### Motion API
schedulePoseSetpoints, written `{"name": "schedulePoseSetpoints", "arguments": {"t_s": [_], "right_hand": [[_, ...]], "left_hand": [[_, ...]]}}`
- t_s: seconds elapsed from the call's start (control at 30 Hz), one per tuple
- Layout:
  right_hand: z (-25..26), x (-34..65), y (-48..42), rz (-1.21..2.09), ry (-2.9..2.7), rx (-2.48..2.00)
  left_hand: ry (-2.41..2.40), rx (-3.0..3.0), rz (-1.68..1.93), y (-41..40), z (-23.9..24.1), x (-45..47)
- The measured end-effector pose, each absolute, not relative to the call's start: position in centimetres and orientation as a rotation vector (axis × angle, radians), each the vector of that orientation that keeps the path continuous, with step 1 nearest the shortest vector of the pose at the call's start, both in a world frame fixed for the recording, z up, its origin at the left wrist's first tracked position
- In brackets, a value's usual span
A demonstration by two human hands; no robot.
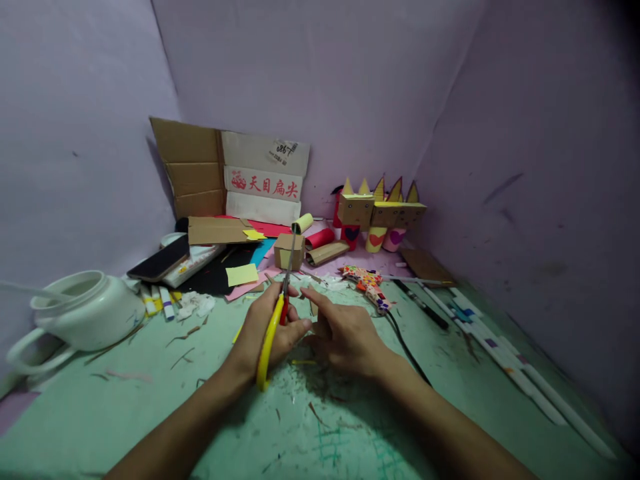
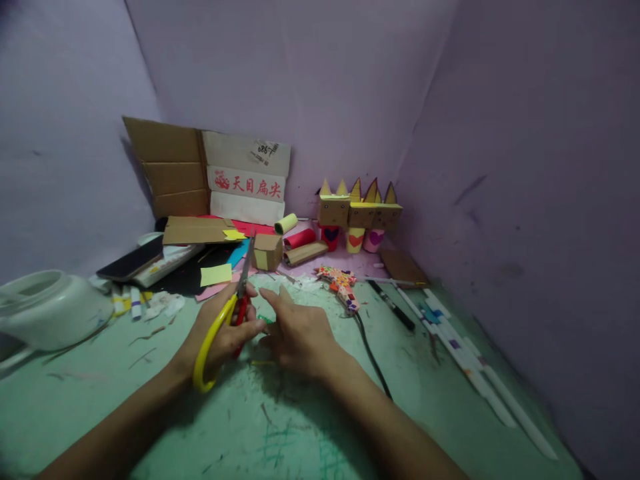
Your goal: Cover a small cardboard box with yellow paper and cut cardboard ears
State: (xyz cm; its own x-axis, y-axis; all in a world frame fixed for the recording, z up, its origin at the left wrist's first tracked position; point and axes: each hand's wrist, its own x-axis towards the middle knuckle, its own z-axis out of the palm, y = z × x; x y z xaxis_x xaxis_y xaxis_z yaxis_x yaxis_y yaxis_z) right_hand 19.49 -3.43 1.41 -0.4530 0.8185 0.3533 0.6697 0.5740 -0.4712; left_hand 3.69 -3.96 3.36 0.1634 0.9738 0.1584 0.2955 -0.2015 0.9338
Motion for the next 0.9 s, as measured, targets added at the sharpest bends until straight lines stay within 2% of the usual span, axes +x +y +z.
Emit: {"name": "schedulePoseSetpoints", "arguments": {"t_s": [0.13,0.23,0.3,0.43,0.5,0.77,0.9], "right_hand": [[1.6,19.7,-3.4,0.395,-2.23,-1.173],[1.6,19.9,-3.0,0.542,-1.992,-1.129],[1.6,19.9,-2.7,0.789,-1.697,-1.113],[1.5,19.4,-2.5,1.526,-1.183,-0.917],[1.5,19.0,-2.7,1.664,-0.982,-0.843],[1.8,18.8,-2.4,1.547,-0.67,-0.881],[1.9,19.7,-1.5,1.42,-0.539,-0.859]], "left_hand": [[1.136,1.605,1.037,-4.1,3.3,3.8],[1.125,1.476,1.196,-4.2,3.5,4.0],[1.109,1.381,1.333,-4.3,3.6,4.0],[1.08,1.215,1.432,-4.2,3.6,3.9],[1.09,1.19,1.4,-4.2,3.5,4.0],[1.203,1.298,1.252,-4.3,3.4,4.5],[1.427,1.787,1.124,-3.9,3.4,3.1]]}}
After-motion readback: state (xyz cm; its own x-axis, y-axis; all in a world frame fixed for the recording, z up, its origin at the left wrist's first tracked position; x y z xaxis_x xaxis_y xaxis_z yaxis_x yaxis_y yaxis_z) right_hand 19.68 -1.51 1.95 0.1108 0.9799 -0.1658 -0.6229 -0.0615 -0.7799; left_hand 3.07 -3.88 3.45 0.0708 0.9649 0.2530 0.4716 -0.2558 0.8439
